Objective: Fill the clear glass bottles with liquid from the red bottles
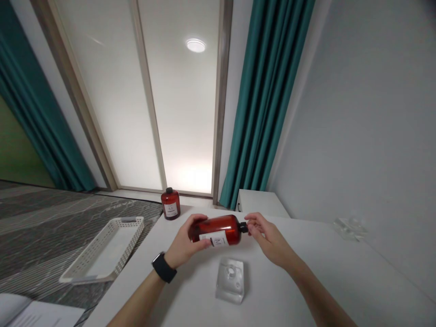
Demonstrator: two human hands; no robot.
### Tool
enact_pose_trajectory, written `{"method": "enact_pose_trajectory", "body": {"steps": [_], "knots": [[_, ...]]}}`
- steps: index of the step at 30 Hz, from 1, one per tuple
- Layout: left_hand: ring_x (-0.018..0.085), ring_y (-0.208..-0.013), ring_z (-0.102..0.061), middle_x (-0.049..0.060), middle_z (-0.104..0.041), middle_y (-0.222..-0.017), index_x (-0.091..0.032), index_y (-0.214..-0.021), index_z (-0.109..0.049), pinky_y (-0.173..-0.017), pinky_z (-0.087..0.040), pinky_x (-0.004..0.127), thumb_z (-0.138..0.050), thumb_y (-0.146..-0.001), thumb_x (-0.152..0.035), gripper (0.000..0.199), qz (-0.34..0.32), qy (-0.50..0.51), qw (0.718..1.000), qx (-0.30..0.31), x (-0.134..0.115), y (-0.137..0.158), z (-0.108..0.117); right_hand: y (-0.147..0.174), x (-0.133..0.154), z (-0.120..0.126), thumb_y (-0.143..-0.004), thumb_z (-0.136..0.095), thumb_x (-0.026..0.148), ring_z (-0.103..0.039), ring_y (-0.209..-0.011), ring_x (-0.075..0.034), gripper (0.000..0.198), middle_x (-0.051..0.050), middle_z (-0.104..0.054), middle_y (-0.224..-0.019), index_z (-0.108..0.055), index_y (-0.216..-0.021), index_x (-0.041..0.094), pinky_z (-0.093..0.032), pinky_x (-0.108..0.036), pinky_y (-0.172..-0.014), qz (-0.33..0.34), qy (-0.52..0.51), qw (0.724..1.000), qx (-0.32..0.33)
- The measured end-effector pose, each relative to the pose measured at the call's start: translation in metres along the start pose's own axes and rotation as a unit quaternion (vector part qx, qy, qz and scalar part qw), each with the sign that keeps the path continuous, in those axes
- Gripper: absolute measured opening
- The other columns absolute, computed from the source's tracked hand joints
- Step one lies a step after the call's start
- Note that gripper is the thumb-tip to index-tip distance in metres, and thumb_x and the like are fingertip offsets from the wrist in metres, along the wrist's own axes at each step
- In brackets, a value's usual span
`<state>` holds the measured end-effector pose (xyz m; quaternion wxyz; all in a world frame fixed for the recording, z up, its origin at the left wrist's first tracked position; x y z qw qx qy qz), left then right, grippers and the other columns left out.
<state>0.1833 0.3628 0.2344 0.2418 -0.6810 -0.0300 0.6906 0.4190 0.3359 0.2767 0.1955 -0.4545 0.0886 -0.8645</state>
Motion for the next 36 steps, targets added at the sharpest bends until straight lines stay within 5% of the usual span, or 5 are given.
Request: {"method": "enact_pose_trajectory", "body": {"steps": [4, 9, 12, 18, 36], "knots": [[0.030, -0.098, -0.064, 0.012, -0.064, -0.112, -0.019, -0.114, -0.052, -0.082, -0.054, 0.042, -0.083, -0.069, -0.044, 0.060, 0.031, 0.025, 0.999, 0.017, 0.010, 0.000, 0.000, 0.003, 0.007, -0.004, -0.087, -0.057, 0.026, -0.055, -0.067, -0.015, 0.022, -0.005, -0.065, -0.097, -0.056, -0.109, 0.024, -0.048, -0.029, -0.065, 0.011, -0.009, 0.999, 0.040], [0.033, -0.112, -0.059, 0.013, -0.060, -0.121, -0.020, -0.123, -0.049, -0.097, -0.048, 0.048, -0.083, -0.068, -0.034, 0.066, -0.018, -0.079, 0.996, 0.033, 0.007, 0.004, -0.008, -0.002, -0.015, -0.010, -0.087, -0.056, 0.035, -0.060, -0.065, -0.017, 0.015, -0.001, -0.064, -0.075, -0.058, -0.089, 0.021, -0.048, -0.029, -0.062, -0.058, -0.054, 0.996, 0.050], [0.033, -0.111, -0.059, 0.012, -0.060, -0.119, -0.021, -0.122, -0.051, -0.099, -0.046, 0.050, -0.084, -0.067, -0.033, 0.066, -0.028, -0.123, 0.992, 0.030, 0.008, 0.005, -0.011, -0.005, -0.029, -0.010, -0.091, -0.048, 0.044, -0.057, -0.056, -0.016, 0.031, 0.002, -0.057, -0.059, -0.055, -0.073, 0.021, -0.044, -0.028, -0.056, -0.088, -0.033, 0.995, 0.027], [0.030, -0.098, -0.063, 0.012, -0.064, -0.111, -0.018, -0.114, -0.052, -0.078, -0.053, 0.039, -0.082, -0.067, -0.051, 0.065, 0.042, 0.023, 0.998, 0.045, 0.028, 0.002, -0.011, -0.001, -0.006, -0.007, -0.087, -0.058, 0.030, -0.061, -0.074, -0.017, 0.024, -0.003, -0.067, -0.091, -0.058, -0.110, 0.023, -0.049, -0.030, -0.067, -0.004, -0.014, 0.999, 0.034], [0.028, -0.095, -0.064, 0.011, -0.062, -0.110, -0.019, -0.117, -0.049, -0.079, -0.053, 0.040, -0.082, -0.069, -0.047, 0.064, 0.010, -0.040, 0.996, 0.075, 0.021, 0.006, -0.017, 0.005, 0.001, -0.011, -0.093, -0.051, 0.026, -0.058, -0.074, -0.018, 0.009, -0.001, -0.061, -0.081, -0.055, -0.100, 0.021, -0.045, -0.030, -0.068, 0.006, -0.017, 0.997, 0.073]]}}
Point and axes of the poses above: each hand's wrist, its own y-axis away from the middle knuckle, its own z-axis out of the back of the hand, x = y × z, the point moved 7 cm from there along -y, towards the middle knuckle
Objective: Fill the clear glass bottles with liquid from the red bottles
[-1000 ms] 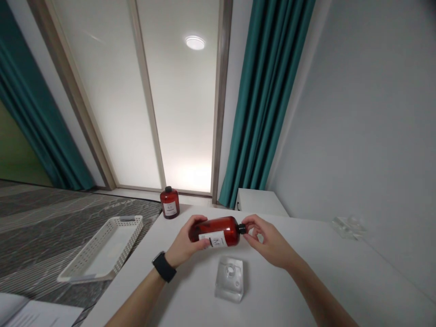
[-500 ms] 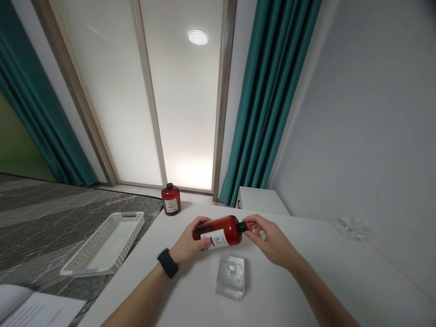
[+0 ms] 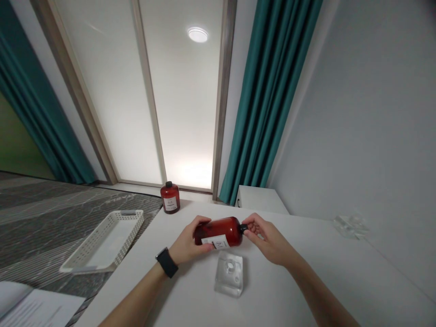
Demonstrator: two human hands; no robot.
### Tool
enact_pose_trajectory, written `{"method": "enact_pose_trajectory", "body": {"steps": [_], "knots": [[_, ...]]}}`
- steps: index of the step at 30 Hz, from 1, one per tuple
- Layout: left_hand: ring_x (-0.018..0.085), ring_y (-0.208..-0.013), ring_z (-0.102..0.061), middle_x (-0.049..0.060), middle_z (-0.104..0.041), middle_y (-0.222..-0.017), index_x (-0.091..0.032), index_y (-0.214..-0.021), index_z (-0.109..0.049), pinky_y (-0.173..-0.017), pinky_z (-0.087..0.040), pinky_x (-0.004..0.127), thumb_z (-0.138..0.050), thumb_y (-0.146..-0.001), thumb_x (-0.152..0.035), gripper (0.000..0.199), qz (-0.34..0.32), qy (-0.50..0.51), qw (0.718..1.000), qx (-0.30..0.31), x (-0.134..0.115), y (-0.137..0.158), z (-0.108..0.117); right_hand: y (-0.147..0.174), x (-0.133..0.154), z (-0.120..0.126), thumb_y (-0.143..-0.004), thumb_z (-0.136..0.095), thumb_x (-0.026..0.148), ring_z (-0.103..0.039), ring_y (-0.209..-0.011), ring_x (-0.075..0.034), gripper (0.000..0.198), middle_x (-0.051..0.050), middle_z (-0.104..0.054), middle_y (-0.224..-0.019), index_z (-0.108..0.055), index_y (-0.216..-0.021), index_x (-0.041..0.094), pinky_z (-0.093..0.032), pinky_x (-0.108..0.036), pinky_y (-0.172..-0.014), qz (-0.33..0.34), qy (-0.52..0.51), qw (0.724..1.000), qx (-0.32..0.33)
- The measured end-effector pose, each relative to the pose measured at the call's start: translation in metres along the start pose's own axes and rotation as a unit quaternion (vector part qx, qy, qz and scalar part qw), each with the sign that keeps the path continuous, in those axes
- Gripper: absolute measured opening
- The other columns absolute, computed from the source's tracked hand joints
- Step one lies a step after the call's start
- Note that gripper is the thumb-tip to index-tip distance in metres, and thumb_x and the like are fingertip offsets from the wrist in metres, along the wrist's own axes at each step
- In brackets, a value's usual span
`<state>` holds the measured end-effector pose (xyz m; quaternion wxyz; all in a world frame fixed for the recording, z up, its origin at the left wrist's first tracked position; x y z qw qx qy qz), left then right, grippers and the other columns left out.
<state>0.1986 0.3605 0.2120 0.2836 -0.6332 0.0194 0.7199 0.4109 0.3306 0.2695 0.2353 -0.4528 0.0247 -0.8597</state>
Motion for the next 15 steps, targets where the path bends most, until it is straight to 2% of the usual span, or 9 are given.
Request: {"method": "enact_pose_trajectory", "body": {"steps": [4, 6, 9, 11, 13, 15], "knots": [[0.030, -0.102, -0.062, 0.010, -0.063, -0.111, -0.019, -0.115, -0.051, -0.090, -0.050, 0.043, -0.082, -0.068, -0.038, 0.059, -0.056, -0.114, 0.991, -0.043, -0.016, 0.003, 0.000, 0.000, -0.004, 0.004, -0.092, -0.053, 0.029, -0.058, -0.074, -0.018, 0.012, -0.001, -0.060, -0.082, -0.056, -0.099, 0.020, -0.046, -0.031, -0.069, 0.000, -0.019, 0.999, -0.026], [0.030, -0.102, -0.063, 0.010, -0.064, -0.110, -0.019, -0.114, -0.051, -0.091, -0.050, 0.043, -0.081, -0.069, -0.037, 0.057, -0.052, -0.134, 0.989, -0.044, -0.017, 0.002, -0.003, -0.001, -0.003, 0.004, -0.092, -0.053, 0.030, -0.057, -0.074, -0.017, 0.012, -0.001, -0.059, -0.081, -0.056, -0.099, 0.021, -0.046, -0.031, -0.068, -0.001, -0.022, 0.999, -0.042], [0.030, -0.102, -0.063, 0.011, -0.066, -0.113, -0.018, -0.119, -0.050, -0.093, -0.049, 0.045, -0.081, -0.069, -0.036, 0.061, -0.016, -0.121, 0.992, -0.009, -0.005, 0.000, -0.010, -0.006, -0.001, 0.001, -0.092, -0.052, 0.031, -0.056, -0.076, -0.017, 0.014, 0.000, -0.057, -0.082, -0.058, -0.102, 0.022, -0.046, -0.031, -0.070, 0.001, -0.037, 0.997, -0.066], [0.030, -0.104, -0.063, 0.012, -0.066, -0.116, -0.017, -0.123, -0.049, -0.094, -0.049, 0.046, -0.078, -0.073, -0.038, 0.061, -0.001, -0.091, 0.996, -0.006, 0.006, -0.002, -0.010, -0.013, -0.006, -0.002, -0.093, -0.051, 0.033, -0.058, -0.079, -0.018, 0.022, -0.002, -0.057, -0.087, -0.056, -0.112, 0.023, -0.048, -0.032, -0.072, 0.005, -0.076, 0.993, -0.087], [0.030, -0.102, -0.064, 0.013, -0.066, -0.116, -0.016, -0.125, -0.049, -0.090, -0.051, 0.045, -0.069, -0.081, -0.045, 0.056, 0.008, -0.045, 0.998, -0.049, 0.016, -0.004, -0.003, -0.021, -0.017, -0.006, -0.093, -0.049, 0.037, -0.059, -0.081, -0.018, 0.032, -0.004, -0.059, -0.096, -0.051, -0.122, 0.024, -0.049, -0.033, -0.073, -0.006, -0.127, 0.985, -0.120], [0.029, -0.103, -0.063, 0.013, -0.066, -0.115, -0.015, -0.121, -0.050, -0.091, -0.051, 0.043, -0.061, -0.087, -0.049, 0.050, 0.009, -0.023, 0.994, -0.106, 0.024, -0.005, 0.005, -0.028, -0.033, -0.015, -0.091, -0.050, 0.041, -0.060, -0.083, -0.019, 0.036, -0.006, -0.060, -0.102, -0.048, -0.123, 0.024, -0.050, -0.035, -0.073, -0.040, -0.156, 0.977, -0.143]]}}
Point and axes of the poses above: each hand's wrist, its own y-axis away from the middle knuckle, its own z-axis out of the back of the hand, x = y × z, the point moved 7 cm from there along -y, towards the middle knuckle
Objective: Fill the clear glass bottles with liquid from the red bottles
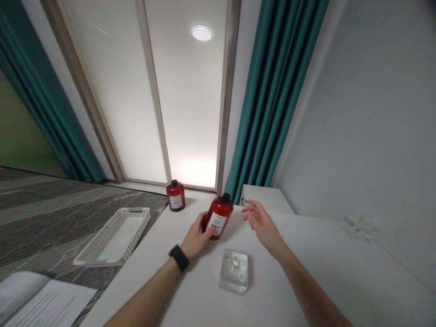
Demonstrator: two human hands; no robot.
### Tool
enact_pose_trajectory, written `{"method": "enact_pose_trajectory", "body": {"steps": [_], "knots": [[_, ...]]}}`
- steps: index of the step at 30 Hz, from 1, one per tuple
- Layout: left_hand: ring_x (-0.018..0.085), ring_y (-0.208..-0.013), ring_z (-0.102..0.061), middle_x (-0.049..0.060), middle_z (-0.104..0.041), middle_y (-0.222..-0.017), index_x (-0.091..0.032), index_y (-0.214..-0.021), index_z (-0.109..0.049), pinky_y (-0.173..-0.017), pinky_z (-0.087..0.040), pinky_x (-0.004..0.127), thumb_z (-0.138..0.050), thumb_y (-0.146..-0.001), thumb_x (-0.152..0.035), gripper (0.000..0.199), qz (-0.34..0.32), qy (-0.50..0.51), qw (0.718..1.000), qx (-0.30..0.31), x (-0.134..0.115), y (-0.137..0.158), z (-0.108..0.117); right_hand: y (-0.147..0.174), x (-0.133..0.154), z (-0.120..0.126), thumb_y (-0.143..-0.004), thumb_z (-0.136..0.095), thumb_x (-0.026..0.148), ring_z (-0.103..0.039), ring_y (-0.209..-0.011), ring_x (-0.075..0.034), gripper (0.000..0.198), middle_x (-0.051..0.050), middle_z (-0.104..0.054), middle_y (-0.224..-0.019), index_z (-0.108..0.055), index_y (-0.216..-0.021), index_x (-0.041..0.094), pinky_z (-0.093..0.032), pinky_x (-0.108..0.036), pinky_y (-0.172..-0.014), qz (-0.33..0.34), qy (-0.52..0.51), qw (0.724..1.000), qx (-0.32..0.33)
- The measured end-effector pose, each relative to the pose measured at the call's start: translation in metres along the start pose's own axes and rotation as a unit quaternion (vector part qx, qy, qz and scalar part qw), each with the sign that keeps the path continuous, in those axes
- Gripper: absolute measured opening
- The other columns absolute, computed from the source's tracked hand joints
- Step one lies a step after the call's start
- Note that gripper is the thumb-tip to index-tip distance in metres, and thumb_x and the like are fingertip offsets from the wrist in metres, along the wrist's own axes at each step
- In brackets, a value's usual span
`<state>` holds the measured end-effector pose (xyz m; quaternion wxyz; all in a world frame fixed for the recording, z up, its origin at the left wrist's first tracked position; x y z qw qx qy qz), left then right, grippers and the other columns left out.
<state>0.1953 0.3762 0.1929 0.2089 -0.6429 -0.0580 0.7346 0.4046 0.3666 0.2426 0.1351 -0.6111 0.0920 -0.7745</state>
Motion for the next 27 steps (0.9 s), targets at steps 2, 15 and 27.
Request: {"method": "enact_pose_trajectory", "body": {"steps": [2, 15, 27], "knots": [[0.029, -0.104, -0.063, 0.013, -0.067, -0.113, -0.014, -0.117, -0.052, -0.093, -0.049, 0.043, -0.058, -0.090, -0.050, 0.046, 0.002, 0.002, 1.000, -0.026, 0.003, -0.001, 0.001, -0.002, -0.015, -0.015, -0.088, -0.056, 0.042, -0.061, -0.096, -0.022, 0.040, -0.008, -0.062, -0.110, -0.049, -0.123, 0.024, -0.051, -0.038, -0.080, -0.026, -0.008, 0.999, 0.028], [0.020, -0.079, -0.054, 0.004, -0.060, -0.084, -0.017, -0.114, -0.064, -0.075, -0.045, 0.033, -0.047, -0.097, -0.040, 0.034, -0.094, -0.137, 0.982, -0.094, -0.054, -0.005, 0.017, 0.002, -0.004, -0.018, -0.069, -0.078, 0.029, -0.054, -0.122, -0.034, 0.079, -0.010, -0.059, -0.134, -0.044, -0.140, 0.028, -0.039, -0.051, -0.102, 0.074, 0.218, 0.972, 0.044], [0.014, -0.058, -0.046, -0.006, -0.049, -0.064, -0.019, -0.093, -0.052, -0.057, -0.034, 0.025, -0.055, -0.092, -0.035, 0.016, -0.025, -0.123, 0.992, 0.024, -0.051, -0.003, 0.004, 0.016, 0.019, -0.027, -0.074, -0.078, 0.025, -0.053, -0.119, -0.031, 0.077, -0.010, -0.060, -0.133, -0.043, -0.143, 0.027, -0.040, -0.044, -0.096, 0.138, 0.398, 0.898, 0.129]]}}
Point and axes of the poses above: each hand's wrist, its own y-axis away from the middle knuckle, its own z-axis out of the back of the hand, x = y × z, the point moved 7 cm from there along -y, towards the middle knuckle
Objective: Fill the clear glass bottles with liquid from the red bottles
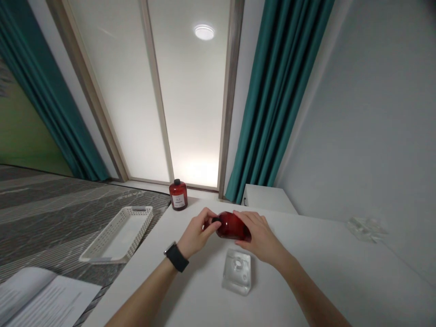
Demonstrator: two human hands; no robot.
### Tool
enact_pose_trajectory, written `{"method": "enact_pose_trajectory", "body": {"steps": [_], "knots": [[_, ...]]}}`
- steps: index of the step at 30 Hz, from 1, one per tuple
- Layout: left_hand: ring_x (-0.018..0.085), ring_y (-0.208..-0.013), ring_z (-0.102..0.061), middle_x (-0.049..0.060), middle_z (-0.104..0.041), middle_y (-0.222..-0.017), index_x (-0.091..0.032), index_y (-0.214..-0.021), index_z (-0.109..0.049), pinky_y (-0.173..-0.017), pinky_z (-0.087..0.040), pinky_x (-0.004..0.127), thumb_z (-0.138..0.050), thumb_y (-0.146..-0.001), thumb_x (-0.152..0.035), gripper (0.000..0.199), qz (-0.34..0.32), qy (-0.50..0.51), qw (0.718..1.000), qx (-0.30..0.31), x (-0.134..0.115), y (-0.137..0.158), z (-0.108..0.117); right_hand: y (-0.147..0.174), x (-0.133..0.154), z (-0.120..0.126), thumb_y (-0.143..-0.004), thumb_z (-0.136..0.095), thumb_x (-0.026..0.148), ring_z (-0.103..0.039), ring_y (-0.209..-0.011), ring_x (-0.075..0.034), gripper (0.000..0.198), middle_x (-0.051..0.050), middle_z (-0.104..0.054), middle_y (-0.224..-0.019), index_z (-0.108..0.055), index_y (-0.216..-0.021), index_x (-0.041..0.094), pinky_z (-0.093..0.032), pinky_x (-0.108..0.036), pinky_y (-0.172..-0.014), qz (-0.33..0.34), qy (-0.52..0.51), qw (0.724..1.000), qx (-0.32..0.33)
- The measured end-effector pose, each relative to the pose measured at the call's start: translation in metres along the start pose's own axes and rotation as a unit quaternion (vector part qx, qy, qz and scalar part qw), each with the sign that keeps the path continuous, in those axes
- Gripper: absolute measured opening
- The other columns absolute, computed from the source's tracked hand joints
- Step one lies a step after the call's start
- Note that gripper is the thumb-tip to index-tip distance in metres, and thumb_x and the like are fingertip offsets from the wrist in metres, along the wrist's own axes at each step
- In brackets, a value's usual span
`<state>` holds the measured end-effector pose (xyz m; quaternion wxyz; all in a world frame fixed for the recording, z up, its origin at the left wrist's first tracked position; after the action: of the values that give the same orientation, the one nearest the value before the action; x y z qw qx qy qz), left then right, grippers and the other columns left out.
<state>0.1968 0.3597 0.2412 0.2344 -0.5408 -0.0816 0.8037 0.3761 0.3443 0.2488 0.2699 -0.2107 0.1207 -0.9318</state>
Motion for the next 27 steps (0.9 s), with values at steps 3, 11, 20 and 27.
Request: {"method": "enact_pose_trajectory", "body": {"steps": [3, 11, 20, 27], "knots": [[0.014, -0.059, -0.048, -0.004, -0.053, -0.067, -0.020, -0.089, -0.048, -0.058, -0.035, 0.025, -0.050, -0.095, -0.034, 0.015, -0.007, -0.026, 0.999, 0.032, -0.003, 0.001, -0.003, 0.001, 0.000, -0.001, -0.075, -0.077, 0.027, -0.054, -0.119, -0.031, 0.075, -0.010, -0.061, -0.133, -0.044, -0.142, 0.028, -0.040, -0.046, -0.097, -0.006, -0.009, 1.000, 0.018], [0.016, -0.067, -0.053, -0.001, -0.056, -0.078, -0.019, -0.111, -0.049, -0.064, -0.042, 0.028, -0.045, -0.097, -0.032, 0.020, -0.042, -0.073, 0.996, 0.001, 0.003, -0.003, -0.007, 0.000, -0.037, -0.034, -0.064, -0.080, 0.021, -0.058, -0.118, -0.030, 0.071, -0.008, -0.063, -0.129, -0.054, -0.130, 0.026, -0.040, -0.050, -0.104, -0.089, -0.296, 0.951, -0.019], [0.020, -0.080, -0.058, 0.005, -0.061, -0.086, -0.018, -0.092, -0.059, -0.071, -0.047, 0.032, -0.043, -0.093, -0.020, 0.017, -0.028, -0.206, 0.978, 0.022, 0.051, 0.002, 0.002, 0.000, -0.075, -0.079, -0.073, -0.074, 0.030, -0.067, -0.109, -0.027, 0.064, -0.010, -0.065, -0.125, -0.045, -0.130, 0.022, -0.054, -0.046, -0.093, -0.166, -0.465, 0.868, -0.055], [0.023, -0.090, -0.060, 0.008, -0.065, -0.092, -0.017, -0.094, -0.066, -0.084, -0.048, 0.035, -0.051, -0.086, -0.014, 0.017, -0.030, -0.254, 0.959, 0.120, 0.055, 0.004, -0.014, -0.030, -0.071, -0.091, -0.065, -0.078, 0.024, -0.068, -0.101, -0.029, 0.058, -0.011, -0.067, -0.119, -0.054, -0.118, 0.018, -0.056, -0.048, -0.087, -0.145, -0.456, 0.878, -0.037]]}}
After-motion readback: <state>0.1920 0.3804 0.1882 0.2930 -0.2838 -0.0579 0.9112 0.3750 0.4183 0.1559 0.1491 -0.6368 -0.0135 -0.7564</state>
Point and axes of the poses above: each hand's wrist, its own y-axis away from the middle knuckle, its own z-axis out of the back of the hand, x = y × z, the point moved 7 cm from there along -y, towards the middle knuckle
